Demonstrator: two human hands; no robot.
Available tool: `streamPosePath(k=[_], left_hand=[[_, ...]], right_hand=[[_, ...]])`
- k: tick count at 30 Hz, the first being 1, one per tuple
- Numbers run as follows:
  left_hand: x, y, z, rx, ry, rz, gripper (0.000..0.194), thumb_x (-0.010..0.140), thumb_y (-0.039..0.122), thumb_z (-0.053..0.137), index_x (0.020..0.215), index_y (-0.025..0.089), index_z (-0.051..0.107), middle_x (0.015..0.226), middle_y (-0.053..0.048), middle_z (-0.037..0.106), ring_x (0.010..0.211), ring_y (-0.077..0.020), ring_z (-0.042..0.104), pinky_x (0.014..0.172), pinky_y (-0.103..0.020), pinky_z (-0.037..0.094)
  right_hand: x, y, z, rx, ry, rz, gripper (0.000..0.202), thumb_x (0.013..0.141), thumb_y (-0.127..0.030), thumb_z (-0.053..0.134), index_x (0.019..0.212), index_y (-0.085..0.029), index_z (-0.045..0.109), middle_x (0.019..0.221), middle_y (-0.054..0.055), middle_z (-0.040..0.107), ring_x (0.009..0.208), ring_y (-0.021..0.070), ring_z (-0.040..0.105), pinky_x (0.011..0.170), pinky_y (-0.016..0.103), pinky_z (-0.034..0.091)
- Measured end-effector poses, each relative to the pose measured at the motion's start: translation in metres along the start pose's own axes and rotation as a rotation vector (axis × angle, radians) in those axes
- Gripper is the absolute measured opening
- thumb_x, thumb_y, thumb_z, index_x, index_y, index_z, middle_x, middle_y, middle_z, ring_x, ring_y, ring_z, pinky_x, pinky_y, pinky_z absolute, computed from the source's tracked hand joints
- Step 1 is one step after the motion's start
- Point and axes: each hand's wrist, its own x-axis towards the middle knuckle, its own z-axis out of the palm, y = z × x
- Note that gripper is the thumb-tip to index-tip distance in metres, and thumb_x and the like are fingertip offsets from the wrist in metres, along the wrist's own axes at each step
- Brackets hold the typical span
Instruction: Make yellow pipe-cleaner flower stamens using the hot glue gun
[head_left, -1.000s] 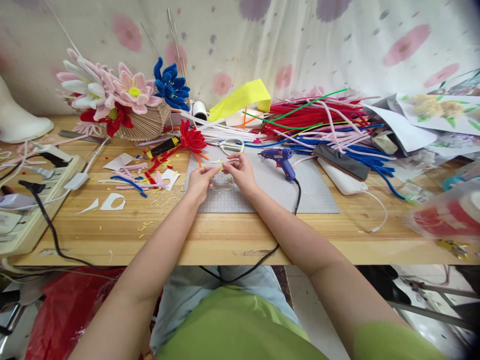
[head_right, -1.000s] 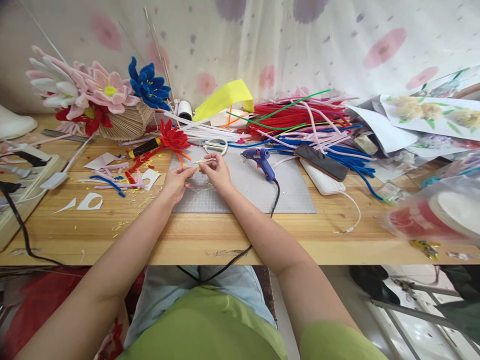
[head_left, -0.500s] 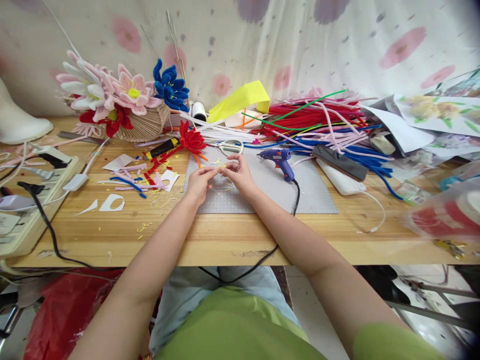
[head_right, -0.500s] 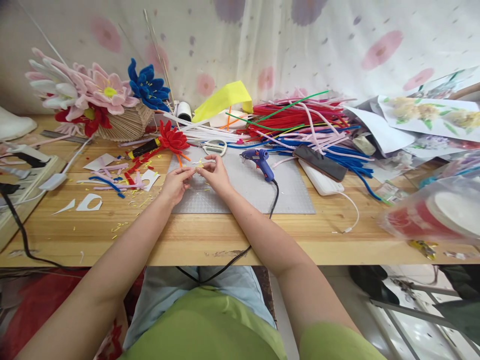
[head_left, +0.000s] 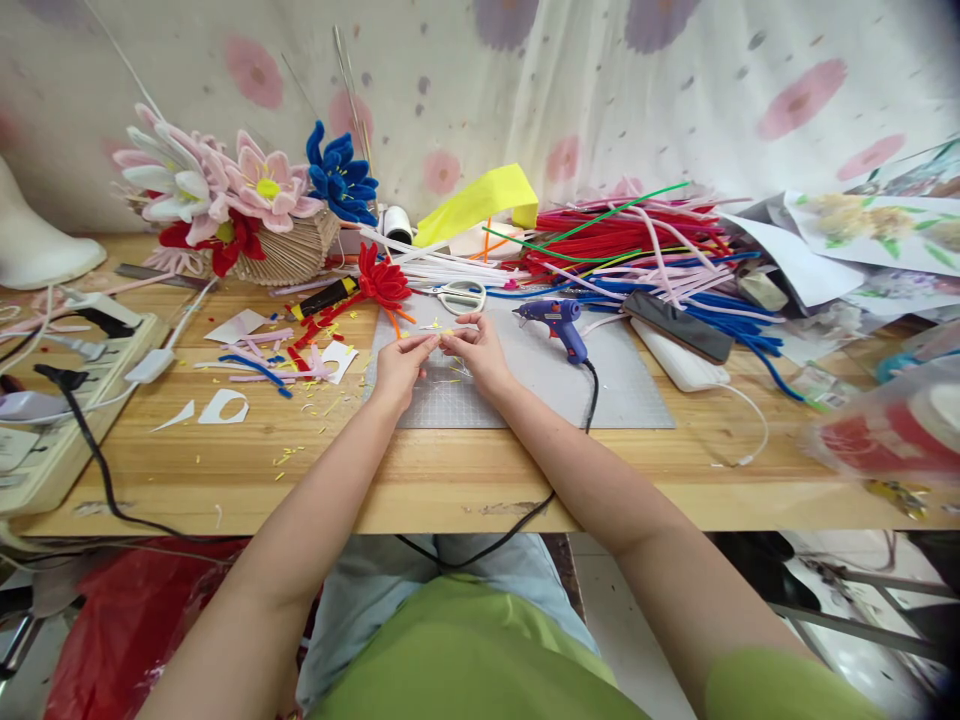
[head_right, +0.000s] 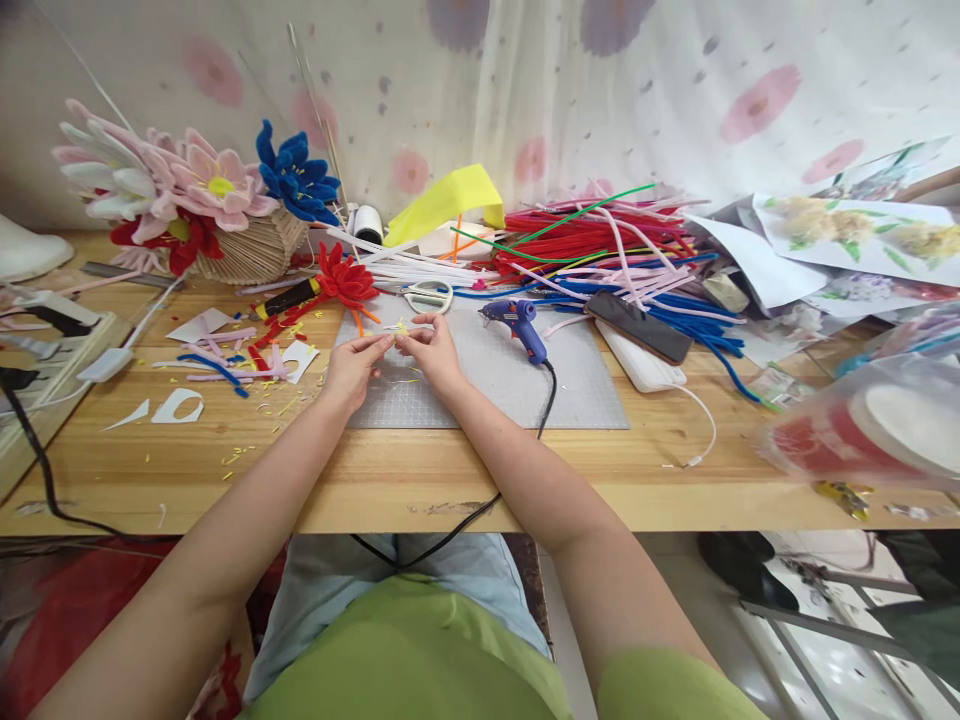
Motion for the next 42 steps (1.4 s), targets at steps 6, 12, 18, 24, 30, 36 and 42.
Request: streamPosePath(k=[6, 12, 18, 24, 30, 36, 42], left_hand=[[0.004, -0.002, 0.001, -0.037, 0.049, 0.019, 0.024, 0.056, 0.031, 0.076, 0.071, 0.014, 0.069, 0.063, 0.000, 0.058, 0.056, -0.0069, 0.046, 0.039, -0.017, 0.026], [0.006, -0.005, 0.000, -0.018, 0.066, 0.011, 0.027, 0.051, 0.033, 0.079, 0.067, 0.014, 0.068, 0.058, 0.001, 0.055, 0.052, -0.0064, 0.043, 0.038, -0.017, 0.025], [0.007, -0.003, 0.002, -0.093, 0.102, -0.022, 0.038, 0.039, 0.035, 0.084, 0.064, 0.012, 0.067, 0.059, 0.001, 0.056, 0.051, -0.0047, 0.042, 0.037, -0.016, 0.023], [0.005, 0.002, 0.003, -0.128, 0.084, -0.065, 0.036, 0.038, 0.030, 0.085, 0.062, 0.012, 0.065, 0.058, 0.001, 0.055, 0.051, -0.0040, 0.041, 0.037, -0.015, 0.022], [0.005, 0.002, 0.003, -0.204, 0.016, -0.059, 0.029, 0.043, 0.024, 0.083, 0.061, 0.012, 0.062, 0.064, -0.001, 0.061, 0.052, -0.0038, 0.046, 0.039, -0.016, 0.024], [0.006, 0.002, 0.003, -0.277, -0.020, -0.077, 0.028, 0.044, 0.016, 0.082, 0.056, 0.011, 0.058, 0.065, -0.002, 0.062, 0.053, -0.0039, 0.048, 0.041, -0.017, 0.022], [0.005, 0.000, 0.003, -0.267, -0.025, -0.074, 0.024, 0.046, 0.014, 0.081, 0.054, 0.011, 0.058, 0.061, 0.000, 0.059, 0.049, -0.0022, 0.042, 0.040, -0.017, 0.020]], right_hand=[[0.000, 0.001, 0.000, -0.013, 0.031, 0.000, 0.047, 0.058, -0.033, 0.073, 0.088, -0.023, 0.039, 0.067, -0.007, 0.061, 0.063, 0.0095, 0.059, 0.068, 0.027, 0.048], [0.002, 0.003, -0.001, -0.020, 0.025, -0.044, 0.047, 0.059, -0.033, 0.073, 0.089, -0.024, 0.038, 0.066, -0.008, 0.060, 0.063, 0.0087, 0.057, 0.067, 0.026, 0.047], [0.003, 0.005, 0.000, -0.018, -0.014, -0.087, 0.049, 0.059, -0.036, 0.074, 0.089, -0.023, 0.039, 0.067, -0.008, 0.060, 0.063, 0.0089, 0.057, 0.066, 0.026, 0.047], [0.003, 0.005, 0.001, 0.001, -0.028, -0.093, 0.049, 0.058, -0.037, 0.073, 0.090, -0.023, 0.039, 0.067, -0.007, 0.061, 0.064, 0.0095, 0.058, 0.067, 0.027, 0.047], [0.002, 0.005, 0.000, -0.012, -0.094, -0.055, 0.047, 0.058, -0.030, 0.071, 0.093, -0.024, 0.040, 0.074, -0.006, 0.061, 0.070, 0.0105, 0.060, 0.073, 0.029, 0.047], [0.004, 0.011, 0.000, -0.084, -0.180, -0.060, 0.051, 0.055, -0.029, 0.073, 0.092, -0.023, 0.039, 0.071, -0.006, 0.061, 0.069, 0.0115, 0.060, 0.074, 0.030, 0.046], [0.006, 0.014, 0.000, -0.146, -0.131, -0.088, 0.047, 0.056, -0.032, 0.071, 0.089, -0.023, 0.039, 0.066, -0.007, 0.059, 0.061, 0.0103, 0.056, 0.064, 0.026, 0.042]])
